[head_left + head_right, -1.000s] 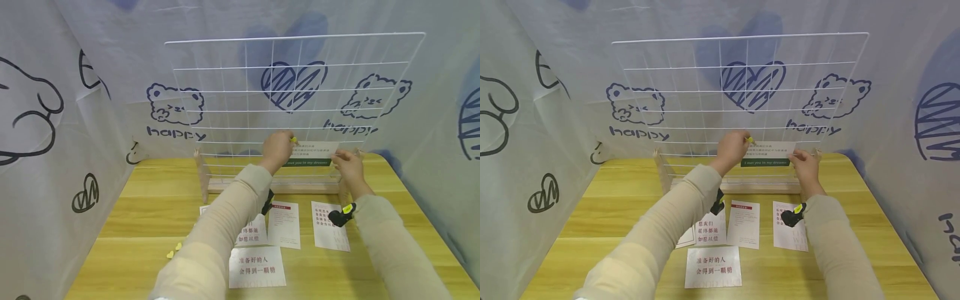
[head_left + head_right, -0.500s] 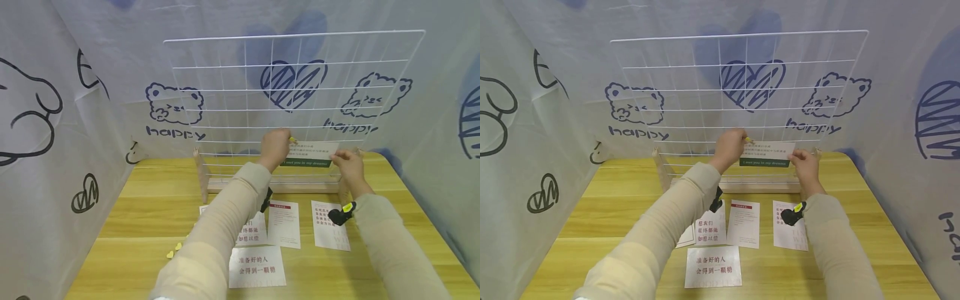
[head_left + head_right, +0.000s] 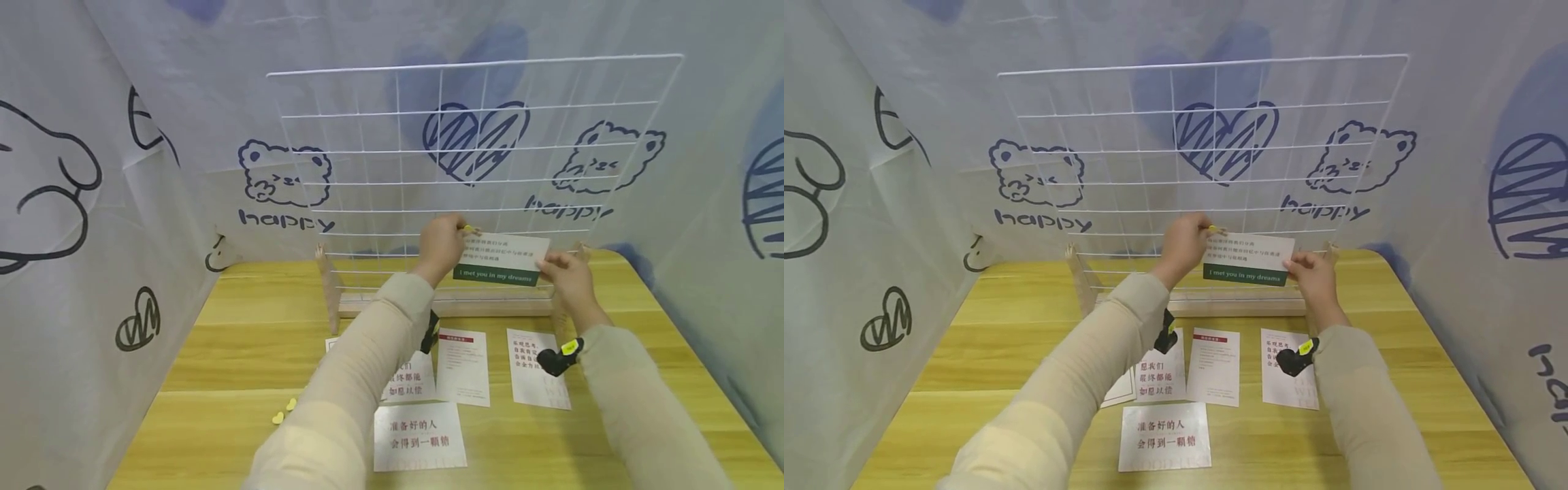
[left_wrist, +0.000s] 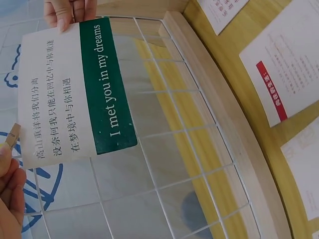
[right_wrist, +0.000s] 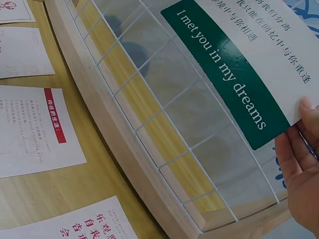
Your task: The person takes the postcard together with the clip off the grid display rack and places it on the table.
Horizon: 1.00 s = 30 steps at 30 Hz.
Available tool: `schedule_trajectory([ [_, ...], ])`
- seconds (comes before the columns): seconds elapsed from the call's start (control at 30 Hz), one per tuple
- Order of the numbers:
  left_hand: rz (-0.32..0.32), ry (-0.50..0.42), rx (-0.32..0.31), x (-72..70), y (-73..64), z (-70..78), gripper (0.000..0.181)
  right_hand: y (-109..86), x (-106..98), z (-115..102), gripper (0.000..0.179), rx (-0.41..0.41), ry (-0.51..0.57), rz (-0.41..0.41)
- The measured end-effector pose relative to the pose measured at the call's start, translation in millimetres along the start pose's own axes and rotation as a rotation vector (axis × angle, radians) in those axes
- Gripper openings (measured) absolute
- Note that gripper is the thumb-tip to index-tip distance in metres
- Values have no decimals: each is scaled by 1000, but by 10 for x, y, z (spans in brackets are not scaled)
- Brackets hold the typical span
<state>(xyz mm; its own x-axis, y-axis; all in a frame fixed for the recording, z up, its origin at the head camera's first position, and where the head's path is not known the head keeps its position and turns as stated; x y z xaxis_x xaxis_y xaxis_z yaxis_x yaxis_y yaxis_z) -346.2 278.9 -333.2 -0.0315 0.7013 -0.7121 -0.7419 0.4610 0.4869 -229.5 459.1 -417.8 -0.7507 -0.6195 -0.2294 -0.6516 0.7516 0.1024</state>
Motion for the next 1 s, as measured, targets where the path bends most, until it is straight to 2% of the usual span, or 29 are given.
schedule_trajectory([
  [0.1,14,-71,-45,-8,-39,-49,9,-19,-9,50,24,-30,21,3],
  [0.13,19,-94,-58,-9,-55,-68,9,57,-11,191,24,-42,96,-22],
  [0.23,38,-166,-107,-16,-110,-135,9,14,-7,252,22,-27,142,-31],
  [0.33,46,-232,-156,-26,-181,-214,10,-57,7,290,20,6,130,-38],
  [0.37,46,-246,-173,-30,-208,-241,11,-170,13,177,20,20,59,-20],
  [0.43,41,-266,-200,-40,-266,-296,11,-224,24,185,16,28,39,-32],
  [0.6,22,-294,-249,-57,-421,-433,11,-344,50,222,7,71,82,-63],
  [0.77,24,-317,-275,-95,-556,-529,10,-392,65,337,17,58,54,-80],
  [0.87,14,-336,-284,-124,-630,-564,12,-210,71,725,22,64,116,-92],
  [1.0,10,-332,-292,-173,-724,-604,13,192,121,1547,32,37,158,-57],
])
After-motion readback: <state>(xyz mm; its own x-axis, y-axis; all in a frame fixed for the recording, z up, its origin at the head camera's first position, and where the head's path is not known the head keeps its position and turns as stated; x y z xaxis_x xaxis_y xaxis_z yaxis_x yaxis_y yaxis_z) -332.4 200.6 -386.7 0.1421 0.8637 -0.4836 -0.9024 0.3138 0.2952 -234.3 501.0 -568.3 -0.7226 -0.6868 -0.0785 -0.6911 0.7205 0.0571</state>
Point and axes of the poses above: each hand's wrist, its own y-axis towards the middle knuckle, its own x-axis out of the palm, z = x × y, the point moved 4 cm from there along y, towards the middle knuckle, and after that the axes turned 10 degrees about z, right-handed, at the moved point
